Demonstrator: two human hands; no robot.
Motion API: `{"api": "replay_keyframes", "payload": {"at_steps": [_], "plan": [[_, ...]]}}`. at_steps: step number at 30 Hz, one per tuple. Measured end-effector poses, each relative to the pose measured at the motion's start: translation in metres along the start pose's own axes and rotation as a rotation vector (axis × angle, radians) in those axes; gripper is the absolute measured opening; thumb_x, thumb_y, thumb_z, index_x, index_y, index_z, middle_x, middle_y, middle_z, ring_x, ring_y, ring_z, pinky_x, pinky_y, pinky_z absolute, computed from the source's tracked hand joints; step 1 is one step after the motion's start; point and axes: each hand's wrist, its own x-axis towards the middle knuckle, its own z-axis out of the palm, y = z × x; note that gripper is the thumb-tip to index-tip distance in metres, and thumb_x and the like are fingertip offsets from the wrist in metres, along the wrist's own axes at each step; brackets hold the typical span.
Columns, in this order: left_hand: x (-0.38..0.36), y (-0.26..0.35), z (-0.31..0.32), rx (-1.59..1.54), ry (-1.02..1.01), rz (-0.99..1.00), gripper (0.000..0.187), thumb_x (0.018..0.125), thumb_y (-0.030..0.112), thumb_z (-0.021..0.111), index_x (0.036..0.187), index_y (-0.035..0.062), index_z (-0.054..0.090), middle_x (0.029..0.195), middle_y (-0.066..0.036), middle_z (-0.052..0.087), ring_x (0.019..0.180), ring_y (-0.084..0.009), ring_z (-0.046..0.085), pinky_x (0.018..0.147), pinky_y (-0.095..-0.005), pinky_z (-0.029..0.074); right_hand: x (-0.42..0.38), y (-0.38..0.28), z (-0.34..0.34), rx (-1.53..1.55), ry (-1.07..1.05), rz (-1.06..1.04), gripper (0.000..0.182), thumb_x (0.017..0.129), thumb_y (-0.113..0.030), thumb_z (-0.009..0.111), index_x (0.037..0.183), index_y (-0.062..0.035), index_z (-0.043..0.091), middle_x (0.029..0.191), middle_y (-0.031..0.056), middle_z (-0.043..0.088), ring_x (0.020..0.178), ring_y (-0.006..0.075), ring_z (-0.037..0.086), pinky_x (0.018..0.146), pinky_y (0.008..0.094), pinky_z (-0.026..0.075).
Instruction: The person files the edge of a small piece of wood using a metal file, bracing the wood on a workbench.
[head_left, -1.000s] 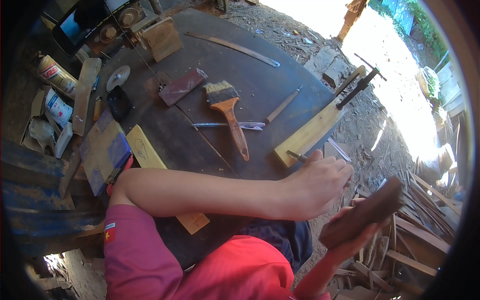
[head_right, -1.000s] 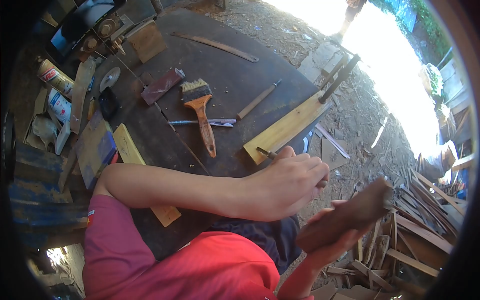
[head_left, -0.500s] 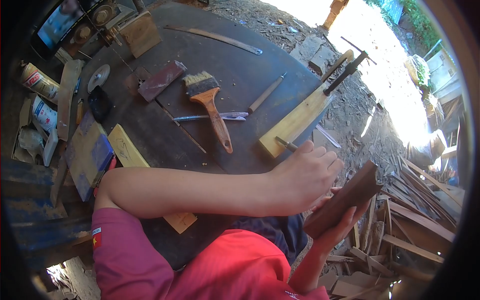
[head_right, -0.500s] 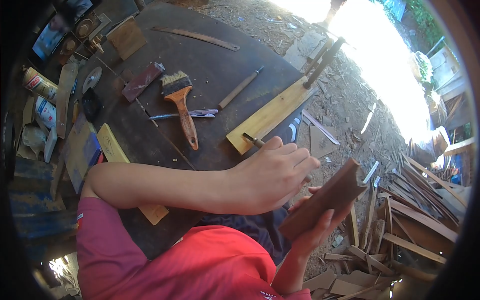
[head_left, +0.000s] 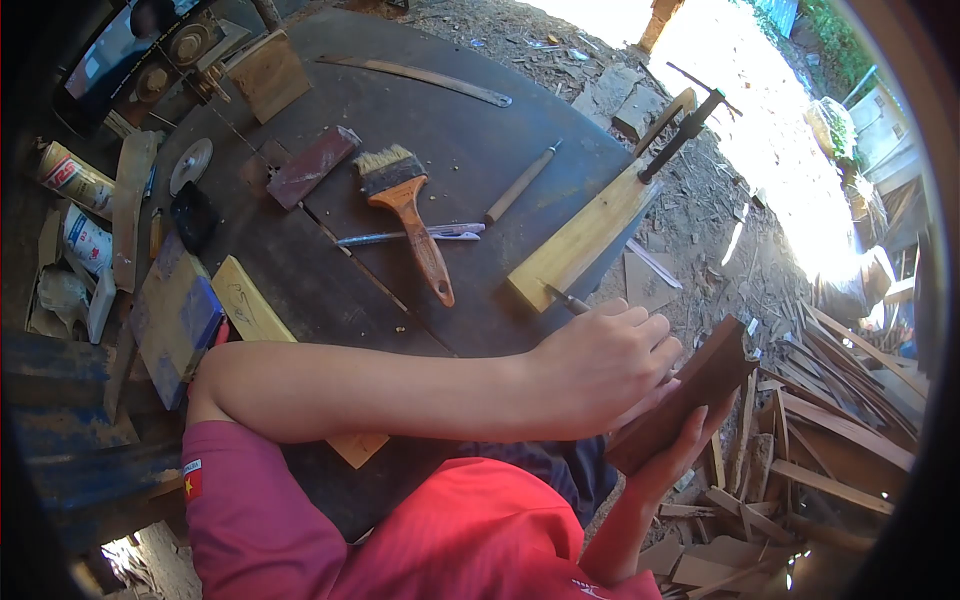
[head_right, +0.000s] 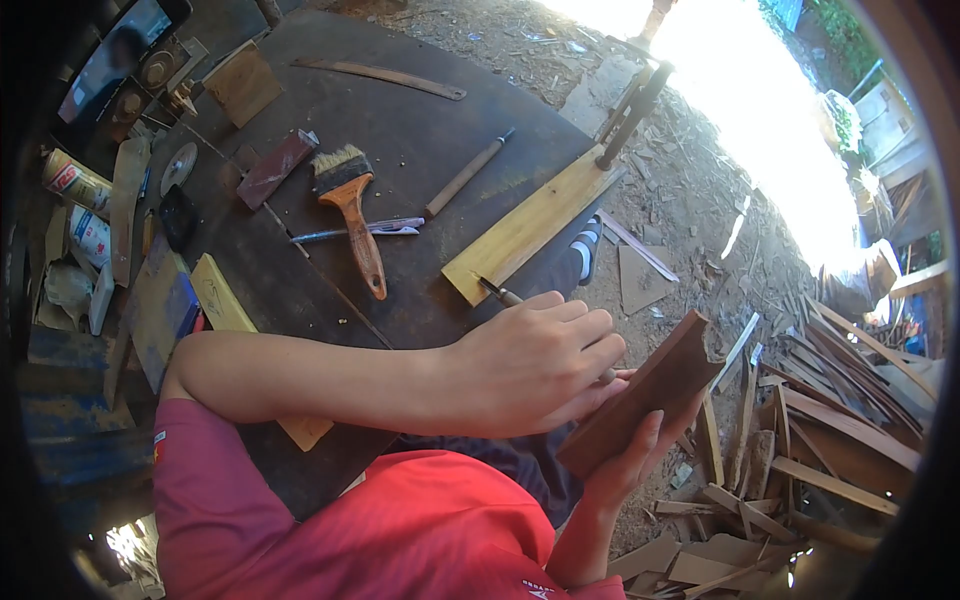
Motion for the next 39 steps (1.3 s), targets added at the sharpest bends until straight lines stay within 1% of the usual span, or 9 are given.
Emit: {"api": "replay_keyframes", "payload": {"at_steps": [2,4,5,7,13,16,30,33,39], "plan": [[0.001,-0.003,0.000,0.015,-0.005,0.010,0.023,0.094,0.027,0.068,0.094,0.0060,0.061,0.089,-0.007,0.058,0.086,-0.0232,0.061,0.079,-0.0365,0.048,0.001,-0.003,0.000,0.030,-0.023,0.013,0.073,0.107,-0.045,0.046,0.164,-0.0091,0.018,0.125,0.0228,0.057,0.091,0.0281,0.067,0.076,0.0397,0.057],[0.001,-0.004,-0.004,0.029,-0.020,0.022,0.023,0.091,0.026,0.071,0.094,0.0063,0.061,0.089,-0.007,0.057,0.087,-0.0230,0.061,0.079,-0.0363,0.048,0.001,-0.002,-0.004,0.078,-0.050,0.040,0.072,0.107,-0.046,0.046,0.163,-0.0088,0.020,0.129,0.0213,0.056,0.097,0.0268,0.065,0.082,0.0391,0.054],[0.001,-0.004,-0.004,0.026,-0.027,0.016,0.023,0.089,0.026,0.071,0.094,0.0064,0.061,0.089,-0.007,0.057,0.087,-0.0228,0.061,0.079,-0.0362,0.048,0.000,0.002,-0.009,0.111,-0.061,0.058,0.071,0.107,-0.045,0.047,0.163,-0.0076,0.024,0.137,0.0194,0.053,0.109,0.0260,0.062,0.094,0.0391,0.051],[0.000,-0.003,-0.004,0.023,-0.041,0.004,0.023,0.086,0.024,0.073,0.094,0.0066,0.060,0.090,-0.007,0.057,0.088,-0.0226,0.061,0.080,-0.0360,0.048,-0.002,0.006,-0.011,0.206,-0.079,0.095,0.071,0.107,-0.045,0.047,0.163,-0.0066,0.026,0.142,0.0184,0.053,0.116,0.0258,0.061,0.101,0.0394,0.050],[0.002,-0.006,-0.002,0.074,-0.072,-0.017,0.022,0.086,0.023,0.072,0.095,0.0062,0.060,0.091,-0.007,0.059,0.088,-0.0229,0.062,0.081,-0.0364,0.048,-0.004,0.015,0.007,0.035,-0.092,-0.115,0.077,0.105,-0.050,0.049,0.163,-0.0124,0.016,0.118,0.0239,0.059,0.069,0.0257,0.066,0.058,0.0375,0.056],[0.001,-0.011,-0.006,0.071,-0.059,-0.004,0.023,0.087,0.023,0.072,0.096,0.0055,0.061,0.092,-0.007,0.059,0.089,-0.0234,0.062,0.081,-0.0368,0.048,-0.013,-0.008,0.016,0.227,-0.171,0.090,0.078,0.104,-0.050,0.050,0.164,-0.0132,0.015,0.121,0.0229,0.059,0.070,0.0264,0.067,0.058,0.0380,0.057],[-0.002,-0.013,-0.004,0.072,-0.057,-0.015,0.024,0.090,0.027,0.072,0.094,0.0049,0.063,0.092,-0.009,0.061,0.090,-0.0245,0.063,0.083,-0.0375,0.048,-0.019,-0.012,0.022,0.238,-0.119,0.174,0.081,0.102,-0.043,0.053,0.165,-0.0150,0.012,0.129,0.0209,0.057,0.072,0.0249,0.067,0.057,0.0364,0.057],[-0.001,-0.015,-0.003,0.094,-0.024,0.002,0.025,0.092,0.029,0.070,0.091,0.0053,0.064,0.090,-0.009,0.062,0.088,-0.0247,0.063,0.083,-0.0383,0.047,-0.019,-0.013,0.023,0.242,-0.146,0.149,0.074,0.104,-0.042,0.050,0.163,-0.0109,0.020,0.134,0.0220,0.055,0.069,0.0272,0.068,0.057,0.0379,0.059],[0.008,-0.026,-0.018,0.291,-0.071,-0.031,0.027,0.097,0.031,0.062,0.090,0.0055,0.064,0.089,-0.010,0.064,0.086,-0.0266,0.063,0.081,-0.0417,0.046,-0.013,-0.015,0.022,0.264,-0.204,0.193,0.078,0.103,-0.039,0.052,0.166,-0.0147,0.012,0.119,0.0244,0.059,0.069,0.0250,0.066,0.056,0.0356,0.056]]}}
